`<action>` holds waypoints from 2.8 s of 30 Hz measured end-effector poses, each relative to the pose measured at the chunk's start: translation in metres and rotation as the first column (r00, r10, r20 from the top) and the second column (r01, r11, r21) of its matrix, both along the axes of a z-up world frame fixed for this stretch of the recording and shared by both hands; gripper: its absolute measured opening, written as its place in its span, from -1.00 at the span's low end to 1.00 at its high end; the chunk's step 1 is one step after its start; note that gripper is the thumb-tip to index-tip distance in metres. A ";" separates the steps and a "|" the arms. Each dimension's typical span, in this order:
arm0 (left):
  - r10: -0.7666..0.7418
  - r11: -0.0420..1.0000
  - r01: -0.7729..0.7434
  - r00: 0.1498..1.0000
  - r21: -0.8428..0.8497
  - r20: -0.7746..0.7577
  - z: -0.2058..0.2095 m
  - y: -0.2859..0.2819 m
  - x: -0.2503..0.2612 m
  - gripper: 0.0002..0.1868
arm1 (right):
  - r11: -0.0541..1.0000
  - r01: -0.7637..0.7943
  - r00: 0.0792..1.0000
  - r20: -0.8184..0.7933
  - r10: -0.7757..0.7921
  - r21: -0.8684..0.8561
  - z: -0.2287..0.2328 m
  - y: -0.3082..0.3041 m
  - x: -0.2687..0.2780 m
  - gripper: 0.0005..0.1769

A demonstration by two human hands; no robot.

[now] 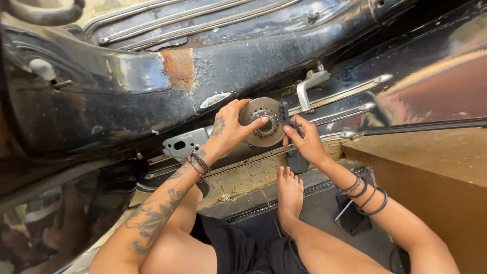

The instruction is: The person scrubs a circular metal motorcycle sprocket with a small brush, focusing on the teeth and inner holes. The person holds the part steady with one hand while scrubbing with the other, occasionally rotating the part to access different areas.

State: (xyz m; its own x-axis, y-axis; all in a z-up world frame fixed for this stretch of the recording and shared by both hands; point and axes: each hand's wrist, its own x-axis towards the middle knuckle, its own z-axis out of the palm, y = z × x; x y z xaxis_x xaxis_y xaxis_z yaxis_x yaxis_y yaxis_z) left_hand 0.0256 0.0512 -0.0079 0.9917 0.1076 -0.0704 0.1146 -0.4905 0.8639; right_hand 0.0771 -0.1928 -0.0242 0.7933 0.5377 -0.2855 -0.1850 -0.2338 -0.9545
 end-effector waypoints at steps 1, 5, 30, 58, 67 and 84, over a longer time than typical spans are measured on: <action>-0.005 1.000 0.005 1.000 -0.004 -0.008 -0.002 0.000 0.000 -0.31 | 1.000 0.005 1.000 -0.008 -0.005 -0.004 -0.001 0.000 0.000 -0.82; -0.034 0.999 0.034 0.999 -0.004 -0.001 -0.011 0.000 -0.002 -0.27 | 1.000 0.001 1.000 -0.015 -0.002 -0.026 -0.012 -0.006 0.000 -0.81; -0.265 0.961 0.276 0.948 0.039 -0.180 -0.008 0.019 0.009 -0.20 | 0.996 -0.031 0.992 0.121 0.040 -0.079 0.002 -0.026 -0.003 -0.68; -0.128 0.973 0.054 0.934 0.225 0.333 -0.020 0.006 0.022 -0.68 | 0.998 0.032 0.996 0.086 -0.027 -0.062 0.018 -0.006 -0.023 -0.73; -0.165 0.973 0.076 0.891 0.219 0.424 -0.028 0.004 0.038 -0.73 | 0.974 0.041 0.928 0.370 0.046 -0.224 0.049 0.006 -0.026 -0.59; -0.318 0.948 0.315 0.920 0.053 0.228 -0.029 0.016 0.042 -0.79 | 0.771 0.037 0.737 0.538 0.409 -0.636 0.086 0.015 -0.038 -0.50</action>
State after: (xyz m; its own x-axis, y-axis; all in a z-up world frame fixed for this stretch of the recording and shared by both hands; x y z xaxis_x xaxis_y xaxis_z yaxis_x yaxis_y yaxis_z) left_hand 0.0676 0.0672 -0.0371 0.9627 -0.2155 0.1634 -0.2503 -0.4812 0.8401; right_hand 0.0388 -0.1778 0.0617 0.7975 0.5988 -0.0731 0.4987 -0.7227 -0.4785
